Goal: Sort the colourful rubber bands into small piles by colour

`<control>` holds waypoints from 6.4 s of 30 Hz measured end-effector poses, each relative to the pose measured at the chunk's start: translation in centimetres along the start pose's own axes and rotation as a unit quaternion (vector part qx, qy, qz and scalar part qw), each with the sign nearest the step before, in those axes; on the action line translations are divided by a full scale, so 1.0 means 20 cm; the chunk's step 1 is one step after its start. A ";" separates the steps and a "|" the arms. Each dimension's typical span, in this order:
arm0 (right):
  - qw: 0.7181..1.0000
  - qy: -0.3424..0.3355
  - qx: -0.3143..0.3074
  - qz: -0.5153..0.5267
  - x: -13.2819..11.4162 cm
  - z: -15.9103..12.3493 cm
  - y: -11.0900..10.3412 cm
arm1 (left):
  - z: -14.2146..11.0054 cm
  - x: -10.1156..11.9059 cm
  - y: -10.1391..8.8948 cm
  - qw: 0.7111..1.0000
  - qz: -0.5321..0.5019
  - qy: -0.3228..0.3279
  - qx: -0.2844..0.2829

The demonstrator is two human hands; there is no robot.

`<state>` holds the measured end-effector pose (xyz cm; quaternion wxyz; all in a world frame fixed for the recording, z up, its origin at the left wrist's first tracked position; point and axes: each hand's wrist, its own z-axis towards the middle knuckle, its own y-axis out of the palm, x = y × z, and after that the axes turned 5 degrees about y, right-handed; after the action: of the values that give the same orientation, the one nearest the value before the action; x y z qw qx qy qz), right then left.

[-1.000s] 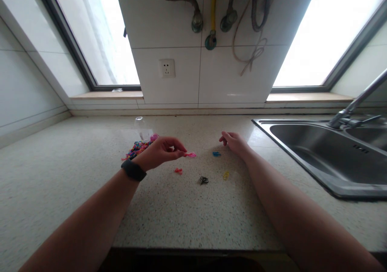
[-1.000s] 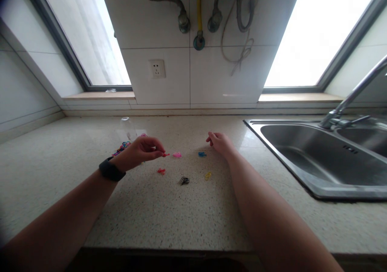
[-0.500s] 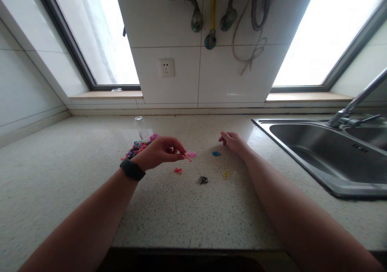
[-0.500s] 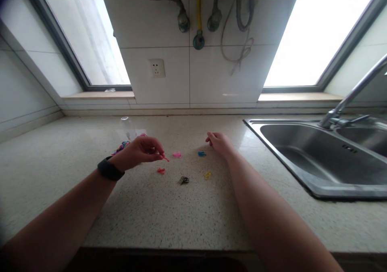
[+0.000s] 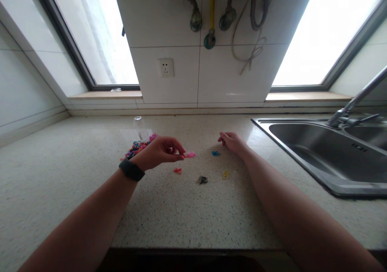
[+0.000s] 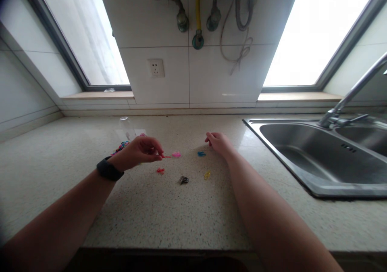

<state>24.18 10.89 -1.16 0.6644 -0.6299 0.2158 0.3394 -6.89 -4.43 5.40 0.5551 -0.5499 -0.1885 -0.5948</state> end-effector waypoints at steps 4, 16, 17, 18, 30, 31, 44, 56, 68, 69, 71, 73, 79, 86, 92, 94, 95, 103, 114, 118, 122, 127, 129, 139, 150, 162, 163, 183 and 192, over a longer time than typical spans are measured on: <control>1.000 0.004 -0.002 -0.009 0.00 0.00 0.00 | 0.00 0.01 0.00 1.000 0.006 0.000 0.000; 1.000 0.005 0.000 -0.024 -0.01 -0.01 0.00 | -0.03 0.06 -0.06 0.987 0.149 -0.015 -0.060; 1.000 0.005 0.000 -0.024 -0.01 -0.01 0.00 | -0.03 0.07 -0.06 0.984 0.161 -0.013 -0.069; 1.000 0.006 0.001 -0.025 -0.01 -0.01 0.00 | -0.03 0.07 -0.07 0.982 0.172 -0.011 -0.078; 0.999 0.004 -0.004 -0.039 -0.02 -0.01 0.00 | -0.01 0.09 -0.03 0.958 0.228 0.003 -0.172; 0.999 0.005 -0.004 -0.040 -0.02 -0.01 0.00 | -0.01 0.09 -0.03 0.957 0.228 0.001 -0.177; 0.999 0.008 0.001 -0.049 -0.02 -0.01 0.00 | -0.01 0.05 -0.02 0.943 0.258 0.000 -0.210; 0.998 0.010 0.005 -0.061 -0.04 -0.03 -0.01 | -0.01 0.02 -0.05 0.927 0.371 0.038 -0.040; 0.998 -0.009 -0.004 -0.059 -0.01 -0.01 0.00 | -0.03 -0.04 -0.16 0.897 0.409 -0.008 0.170; 0.998 -0.008 -0.005 -0.061 -0.01 -0.01 0.00 | -0.03 -0.06 -0.17 0.897 0.404 -0.014 0.180; 0.998 -0.005 -0.010 -0.064 -0.01 -0.02 0.00 | -0.03 -0.10 -0.20 0.897 0.398 -0.024 0.189; 0.998 -0.006 -0.013 -0.067 -0.02 -0.02 0.00 | -0.03 -0.15 -0.23 0.897 0.397 -0.031 0.191; 0.997 -0.013 -0.008 -0.069 -0.03 -0.03 0.00 | -0.04 -0.23 -0.28 0.887 0.403 -0.055 0.217; 0.998 -0.017 0.024 -0.053 -0.11 -0.09 0.00 | -0.05 -0.25 -0.31 0.876 0.401 -0.068 0.260; 0.990 -0.074 -0.014 0.116 -0.35 -0.22 0.04 | -0.06 -0.27 -0.31 0.874 0.402 -0.064 0.266; 0.982 -0.118 -0.074 0.127 -0.47 -0.28 0.07 | -0.06 -0.27 -0.32 0.871 0.405 -0.063 0.270; 0.979 -0.144 -0.089 0.118 -0.53 -0.30 0.09 | -0.06 -0.27 -0.31 0.870 0.406 -0.061 0.272; 0.932 -0.296 -0.143 -0.150 -0.93 -0.33 0.36 | -0.05 -0.26 -0.31 0.866 0.409 -0.054 0.282; 0.895 -0.275 -0.154 -0.316 -0.96 -0.28 0.63 | -0.05 -0.27 -0.32 0.864 0.421 -0.056 0.271; 0.896 -0.274 -0.141 -0.318 -0.95 -0.28 0.64 | -0.06 -0.27 -0.33 0.862 0.425 -0.063 0.268; 0.901 -0.286 -0.122 -0.303 -0.93 -0.30 0.61 | -0.06 -0.27 -0.33 0.862 0.423 -0.067 0.272; 0.909 -0.288 -0.112 -0.281 -0.92 -0.33 0.56 | -0.05 -0.27 -0.33 0.859 0.427 -0.067 0.273; 0.911 -0.290 -0.112 -0.270 -0.92 -0.33 0.54 | -0.05 -0.28 -0.33 0.859 0.428 -0.066 0.274; 0.925 -0.265 -0.123 -0.241 -0.90 -0.30 0.49 | -0.06 -0.27 -0.32 0.861 0.430 -0.065 0.264; 0.942 -0.264 -0.111 -0.173 -0.90 -0.27 0.38 | -0.06 -0.26 -0.31 0.856 0.451 -0.066 0.244; 0.964 -0.104 -0.173 0.173 -0.45 -0.40 -0.03 | -0.06 -0.28 -0.31 0.860 0.458 -0.064 0.217; 0.963 -0.094 -0.168 0.187 -0.41 -0.41 -0.04 | -0.06 -0.28 -0.31 0.860 0.458 -0.065 0.214; 0.954 -0.160 -0.216 0.130 -0.32 -0.45 -0.08 | -0.04 -0.26 -0.26 0.885 0.433 -0.061 0.161; 0.959 -0.179 -0.214 0.050 -0.34 -0.48 -0.09 | -0.04 -0.26 -0.25 0.891 0.425 -0.059 0.149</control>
<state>22.25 0.34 3.89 0.5239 -0.6751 0.0468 0.5173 -12.77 -1.23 2.67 0.8182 -0.5228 -0.0553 -0.2330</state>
